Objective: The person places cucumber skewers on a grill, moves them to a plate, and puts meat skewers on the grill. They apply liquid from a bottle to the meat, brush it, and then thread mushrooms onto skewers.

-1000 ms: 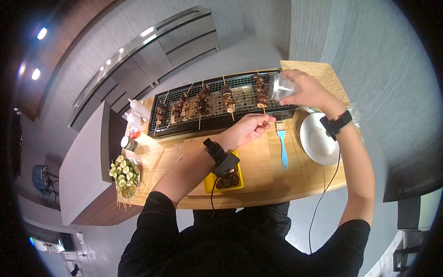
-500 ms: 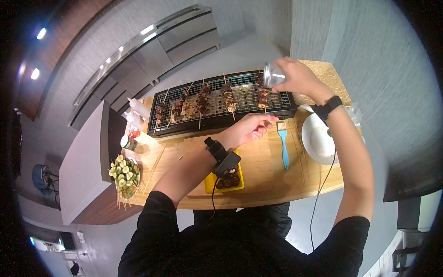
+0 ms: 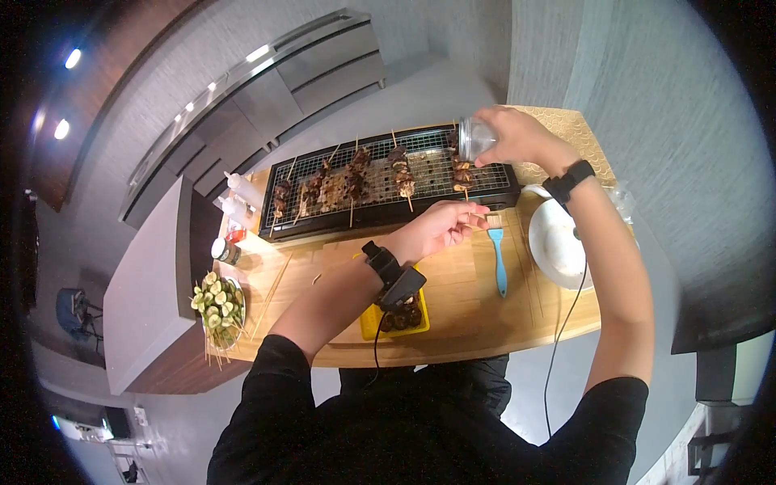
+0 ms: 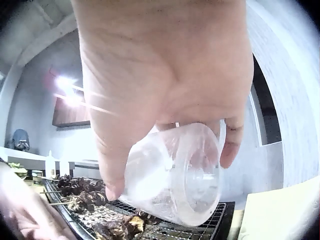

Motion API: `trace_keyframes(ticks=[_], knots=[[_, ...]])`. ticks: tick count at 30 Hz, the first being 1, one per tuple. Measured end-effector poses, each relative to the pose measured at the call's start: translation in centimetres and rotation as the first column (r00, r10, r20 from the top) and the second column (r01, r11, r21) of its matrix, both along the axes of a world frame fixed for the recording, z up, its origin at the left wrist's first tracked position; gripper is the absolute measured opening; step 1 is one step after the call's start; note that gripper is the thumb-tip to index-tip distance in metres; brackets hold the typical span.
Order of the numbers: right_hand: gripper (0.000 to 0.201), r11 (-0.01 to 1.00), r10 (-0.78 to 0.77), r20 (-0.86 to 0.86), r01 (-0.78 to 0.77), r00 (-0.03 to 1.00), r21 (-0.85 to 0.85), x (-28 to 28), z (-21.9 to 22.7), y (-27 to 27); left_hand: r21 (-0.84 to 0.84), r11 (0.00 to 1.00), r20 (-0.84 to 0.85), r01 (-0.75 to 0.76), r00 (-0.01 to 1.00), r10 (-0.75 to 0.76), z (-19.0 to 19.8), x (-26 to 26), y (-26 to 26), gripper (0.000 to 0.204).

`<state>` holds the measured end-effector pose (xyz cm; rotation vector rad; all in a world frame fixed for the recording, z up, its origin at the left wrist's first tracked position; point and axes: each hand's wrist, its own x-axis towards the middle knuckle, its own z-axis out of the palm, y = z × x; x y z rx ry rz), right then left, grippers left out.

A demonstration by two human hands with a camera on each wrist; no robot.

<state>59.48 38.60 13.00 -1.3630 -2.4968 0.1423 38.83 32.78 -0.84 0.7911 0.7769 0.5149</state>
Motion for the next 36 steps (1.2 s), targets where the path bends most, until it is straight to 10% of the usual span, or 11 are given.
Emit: trace_keyframes(ticks=[28,36], knots=[[0.088,0.993,-0.015,-0.224,-0.012,0.974,-0.119,1.3,0.3,-2.8,-0.188,0.975,0.163,0.123,0.982,-0.092,1.1,0.1,-3.7,0.027],[0.08,0.98,-0.074,-0.786,-0.102,0.613,-0.172,-2.0,-0.6,-10.9,0.114,0.99,0.338,0.085,0.934,-0.119,3.6,-3.4,-9.6,0.033]])
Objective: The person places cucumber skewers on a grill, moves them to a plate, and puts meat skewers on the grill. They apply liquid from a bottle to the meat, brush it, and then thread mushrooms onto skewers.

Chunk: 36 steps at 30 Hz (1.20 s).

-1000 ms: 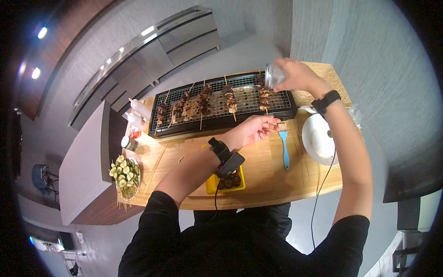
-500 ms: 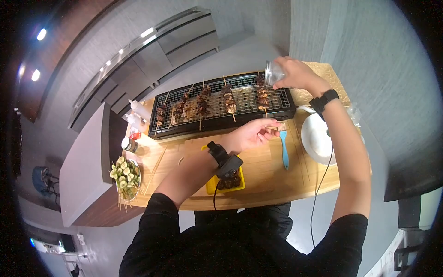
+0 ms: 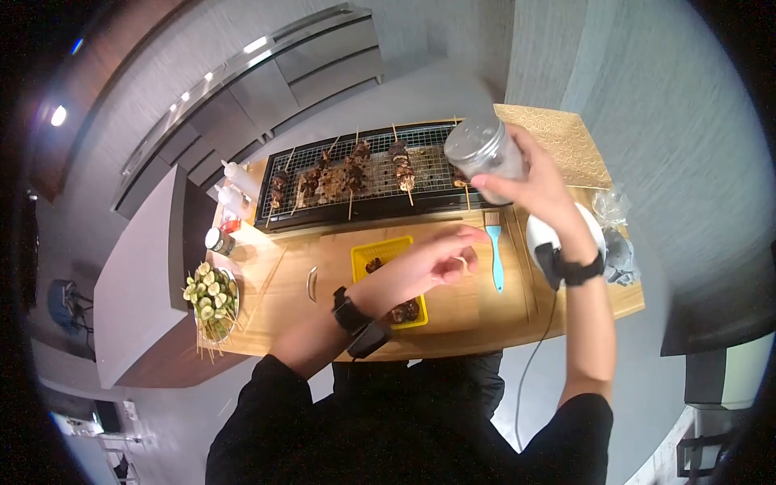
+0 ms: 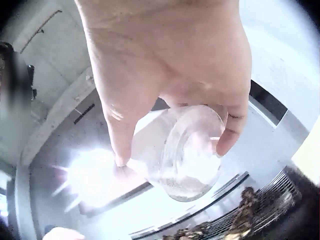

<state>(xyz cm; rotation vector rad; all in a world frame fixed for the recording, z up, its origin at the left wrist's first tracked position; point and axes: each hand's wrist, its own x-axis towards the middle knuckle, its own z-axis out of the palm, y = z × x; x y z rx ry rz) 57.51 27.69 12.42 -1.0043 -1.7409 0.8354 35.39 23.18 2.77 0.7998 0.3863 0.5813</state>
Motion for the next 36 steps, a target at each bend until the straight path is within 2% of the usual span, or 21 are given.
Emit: trace_keyframes(ticks=[3,4,5,7,8,11,12,15,19,20,22,25,26,27,29,31,32,35,36], knots=[[0.076,0.999,0.035,-0.174,-0.041,0.984,-0.033,-2.6,-1.6,-3.1,0.272,0.936,-0.159,-0.223,0.949,0.273,2.9,-2.1,-1.5,0.029],[0.075,0.998,0.029,-0.222,-0.042,0.975,-0.052,-3.5,-2.2,-4.0,0.383,0.874,-0.181,-0.298,0.904,0.388,3.2,-2.6,-1.7,0.039],[0.074,0.996,0.043,-0.252,-0.061,0.967,-0.061,-4.2,-2.7,-4.7,0.523,0.774,-0.142,-0.357,0.859,0.492,2.7,-3.1,-1.6,0.045],[0.074,0.989,0.092,-0.315,-0.123,0.945,-0.078,-6.2,-3.5,-5.9,0.757,0.493,-0.026,-0.429,0.733,0.68,1.2,-4.6,-1.4,0.058],[0.074,0.983,0.096,-0.339,-0.142,0.936,-0.114,-6.9,-4.5,-6.4,0.773,0.497,-0.11,-0.395,0.688,0.718,2.8,-5.6,-2.3,0.078],[0.079,0.94,0.165,-0.417,-0.27,0.894,-0.207,-9.3,-5.4,-7.8,0.834,0.386,-0.01,-0.394,0.69,0.724,3.1,-7.7,-3.8,0.09],[0.082,0.917,0.162,-0.466,-0.307,0.87,-0.255,-10.1,-5.5,-8.3,0.86,0.404,-0.102,-0.313,0.669,0.736,3.7,-8.9,-4.7,0.096],[0.083,0.902,0.23,-0.367,-0.339,0.902,-0.267,-11.9,-6.0,-8.8,0.876,0.362,-0.065,-0.319,0.665,0.744,3.4,-10.9,-6.0,0.095],[0.086,0.872,0.332,-0.294,-0.411,0.896,-0.268,-14.1,-6.3,-8.8,0.902,0.284,-0.033,-0.324,0.606,0.795,3.3,-13.2,-7.5,0.096],[0.088,0.844,0.364,-0.303,-0.449,0.881,-0.294,-14.6,-6.3,-8.8,0.882,0.308,-0.034,-0.357,0.604,0.796,3.1,-13.6,-7.9,0.095],[0.088,0.847,0.411,-0.202,-0.454,0.889,-0.277,-15.5,-6.1,-8.7,0.835,0.357,-0.038,-0.418,0.603,0.797,2.5,-14.6,-8.5,0.093],[0.088,0.863,0.434,-0.101,-0.445,0.895,-0.237,-17.0,-5.2,-9.0,0.808,0.336,-0.013,-0.485,0.556,0.831,1.5,-16.5,-8.9,0.092],[0.088,0.871,0.433,-0.076,-0.439,0.898,-0.22,-17.3,-4.9,-9.1,0.787,0.399,-0.133,-0.471,0.502,0.855,2.6,-17.3,-9.3,0.094],[0.087,0.875,0.432,-0.055,-0.434,0.9,-0.214,-17.2,-5.0,-9.0,0.729,0.312,0.005,-0.609,0.46,0.888,1.8,-18.1,-9.0,0.096],[0.086,0.885,0.427,-0.014,-0.421,0.904,-0.199,-16.7,-5.1,-8.7,0.788,0.216,-0.104,-0.577,0.221,0.97,1.3,-21.0,-7.9,0.094],[0.081,0.894,0.403,-0.036,-0.402,0.915,-0.198,-15.9,-5.6,-8.7,0.798,0.072,-0.078,-0.599,0.016,0.997,-0.8,-24.2,-6.5,0.086],[0.078,0.898,0.391,-0.036,-0.39,0.92,-0.203,-15.4,-5.8,-8.7,0.757,-0.006,-0.005,-0.654,-0.016,1.0,-0.2,-24.9,-6.4,0.079],[0.07,0.897,0.382,-0.045,-0.382,0.923,-0.225,-13.7,-6.5,-8.7,0.595,-0.079,-0.023,-0.8,-0.116,0.993,-2.8,-28.8,-4.5,0.08],[0.067,0.894,0.382,-0.05,-0.382,0.923,-0.233,-13.2,-6.7,-8.7,0.595,-0.106,-0.049,-0.797,-0.168,0.985,-3.7,-29.6,-3.9,0.08]])
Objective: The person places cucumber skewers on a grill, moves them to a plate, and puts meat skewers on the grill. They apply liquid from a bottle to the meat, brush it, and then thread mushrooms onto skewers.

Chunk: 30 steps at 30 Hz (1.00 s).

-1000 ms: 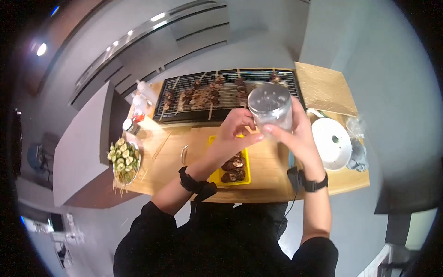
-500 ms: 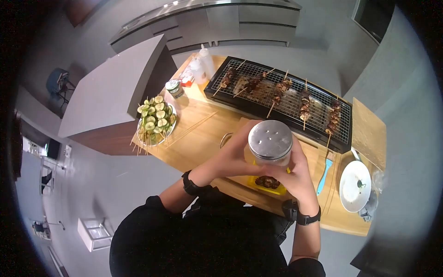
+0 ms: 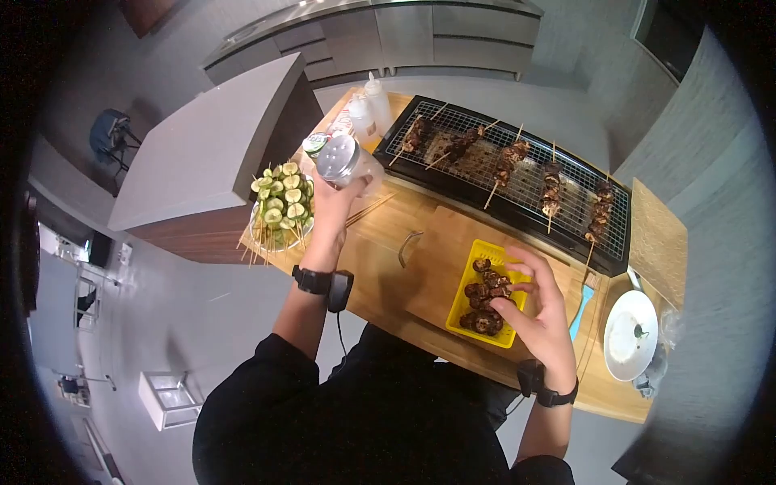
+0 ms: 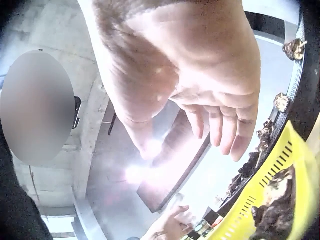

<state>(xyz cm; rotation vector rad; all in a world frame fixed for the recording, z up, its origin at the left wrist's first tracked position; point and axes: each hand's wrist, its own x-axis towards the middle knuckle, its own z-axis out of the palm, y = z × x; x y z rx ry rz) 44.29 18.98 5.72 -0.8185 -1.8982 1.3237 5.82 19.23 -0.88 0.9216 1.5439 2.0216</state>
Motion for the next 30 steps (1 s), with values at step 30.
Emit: trace_keyframes(ticks=[30], knots=[[0.041,0.984,-0.139,-0.042,0.133,0.989,-0.118,4.7,-2.3,-2.3,-0.146,0.915,-0.147,-0.377,0.922,0.357,-5.5,-6.2,6.7,0.069]])
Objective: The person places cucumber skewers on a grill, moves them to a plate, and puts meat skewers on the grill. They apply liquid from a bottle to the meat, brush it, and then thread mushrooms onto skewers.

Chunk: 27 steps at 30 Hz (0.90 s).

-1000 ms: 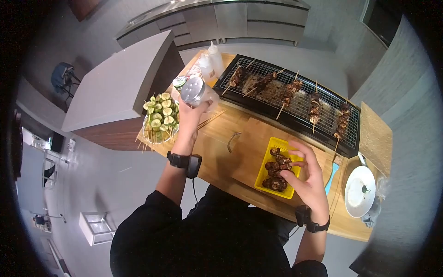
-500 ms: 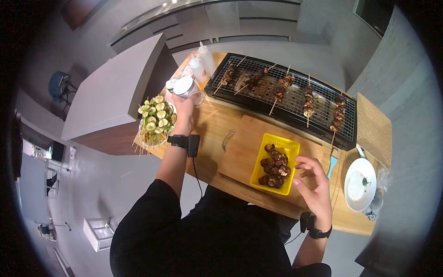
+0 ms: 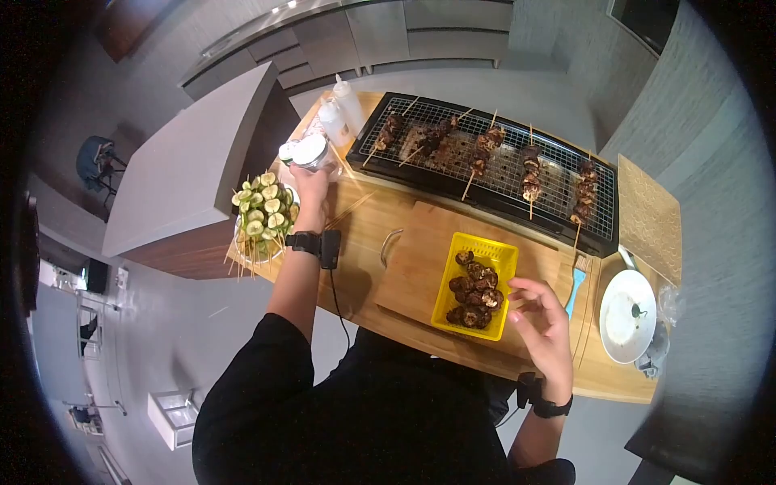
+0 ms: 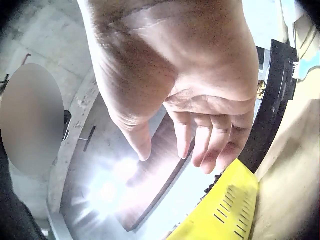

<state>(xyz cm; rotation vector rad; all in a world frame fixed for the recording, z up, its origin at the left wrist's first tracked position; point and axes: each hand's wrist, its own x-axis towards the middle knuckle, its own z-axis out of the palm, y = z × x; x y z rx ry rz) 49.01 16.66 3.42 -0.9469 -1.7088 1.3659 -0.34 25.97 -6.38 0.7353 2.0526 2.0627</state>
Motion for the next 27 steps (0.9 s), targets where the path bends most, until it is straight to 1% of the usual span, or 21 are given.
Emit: trace_keyframes(ticks=[3,6,9,12,15,18,21,24,27], knots=[[0.04,1.0,0.009,-0.015,-0.009,1.0,-0.015,-0.1,-0.5,0.0,-0.022,1.0,0.004,-0.001,1.0,0.001,0.2,0.1,0.0,0.071],[0.039,0.999,0.006,-0.039,-0.008,0.999,-0.046,-0.3,-0.7,-0.1,0.006,1.0,0.033,-0.005,0.999,0.005,0.0,0.2,0.2,0.076],[0.039,0.998,-0.003,-0.031,0.002,1.0,-0.061,-0.3,-0.7,-0.2,-0.002,1.0,0.01,0.03,0.999,-0.03,-0.5,-0.2,0.2,0.079],[0.039,0.998,-0.01,-0.033,0.008,0.999,-0.066,-0.3,-0.7,-0.1,0.029,0.998,0.038,0.058,0.997,-0.059,0.2,0.4,-0.1,0.079],[0.038,0.996,-0.02,-0.042,0.017,0.999,-0.082,-0.2,-0.7,0.0,0.016,0.998,0.012,0.055,0.998,-0.055,0.2,0.6,-0.1,0.08],[0.037,0.998,-0.017,-0.026,0.016,1.0,-0.054,0.0,-0.9,0.3,0.023,0.995,0.046,0.095,0.994,-0.096,0.4,0.7,-0.2,0.08],[0.037,0.999,-0.023,-0.023,0.022,0.999,-0.049,-0.1,-0.9,0.7,-0.016,0.997,0.059,0.075,0.996,-0.074,0.1,0.7,0.0,0.084],[0.036,0.999,-0.018,-0.024,0.017,1.0,-0.048,-0.4,-0.4,1.1,0.044,0.994,0.116,0.104,0.987,-0.108,0.2,1.1,0.1,0.087],[0.036,1.0,-0.011,-0.001,0.01,1.0,-0.019,-0.3,-0.3,1.9,-0.003,0.993,0.116,0.114,0.987,-0.113,0.1,1.0,0.1,0.081]])
